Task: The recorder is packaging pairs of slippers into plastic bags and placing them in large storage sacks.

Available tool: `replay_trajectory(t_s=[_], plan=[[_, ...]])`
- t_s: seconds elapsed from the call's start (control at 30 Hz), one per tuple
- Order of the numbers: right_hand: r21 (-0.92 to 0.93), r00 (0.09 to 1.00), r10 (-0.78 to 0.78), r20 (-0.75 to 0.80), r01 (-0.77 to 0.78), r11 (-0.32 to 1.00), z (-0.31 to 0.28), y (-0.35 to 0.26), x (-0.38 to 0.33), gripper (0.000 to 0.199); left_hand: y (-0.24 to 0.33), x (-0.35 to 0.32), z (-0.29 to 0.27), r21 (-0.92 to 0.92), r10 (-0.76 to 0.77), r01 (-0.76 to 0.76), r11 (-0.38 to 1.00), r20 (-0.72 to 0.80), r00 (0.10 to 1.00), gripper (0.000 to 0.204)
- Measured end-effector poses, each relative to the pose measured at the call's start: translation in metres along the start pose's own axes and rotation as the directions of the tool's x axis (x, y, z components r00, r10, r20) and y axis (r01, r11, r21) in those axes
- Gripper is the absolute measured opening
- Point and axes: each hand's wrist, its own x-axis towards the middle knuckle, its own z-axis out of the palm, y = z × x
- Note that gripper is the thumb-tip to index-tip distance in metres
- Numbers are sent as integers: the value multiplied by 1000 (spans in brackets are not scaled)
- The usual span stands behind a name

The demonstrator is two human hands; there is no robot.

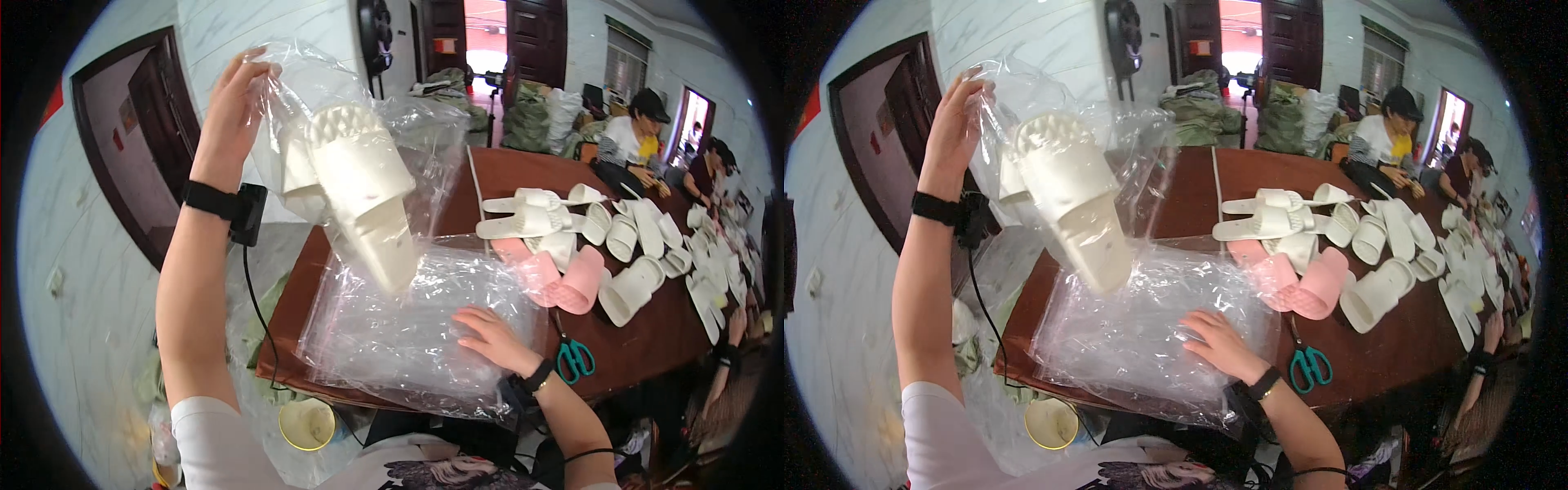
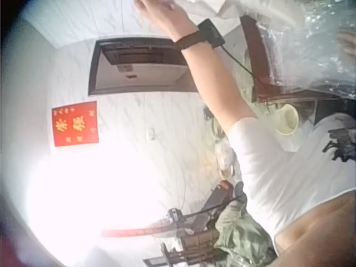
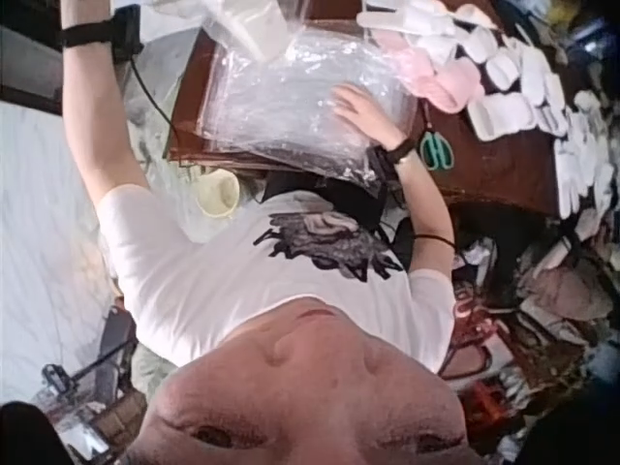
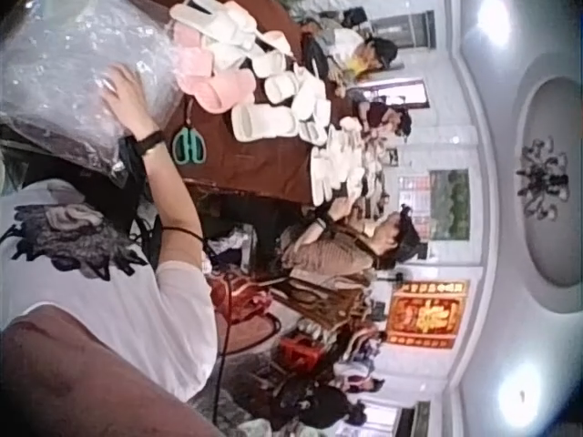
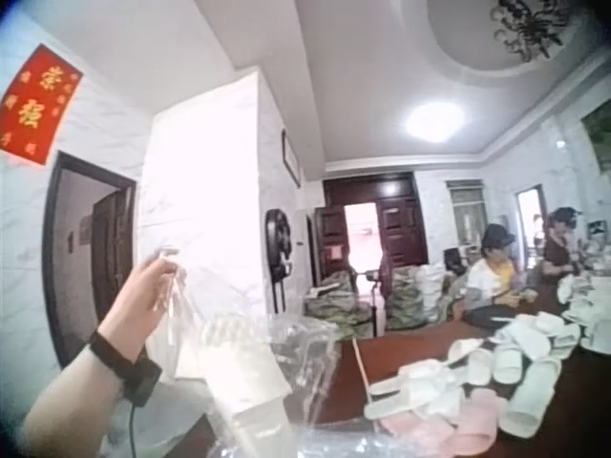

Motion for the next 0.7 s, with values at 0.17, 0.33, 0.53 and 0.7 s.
replay_trajectory(t_s=[0.17, 0.33, 0.53, 0.7], plan=[[8, 997, 1, -72, 0, 1000, 11, 3, -2, 47, 21, 29, 54, -38, -122, 159, 987, 477, 871, 27], [661, 925, 324, -199, -118, 741, 15, 19, -6, 43, 25, -58, 177, -50, 155, -205, 977, 831, 534, 51], [919, 792, 570, -219, -29, 393, 22, 38, -8, 44, 10, -161, 151, 176, -44, -110, 978, 694, 719, 42], [994, 722, 685, -100, 46, 96, 1, 8, 2, 43, -39, -254, 75, 455, -313, 115, 883, 389, 867, 35]])
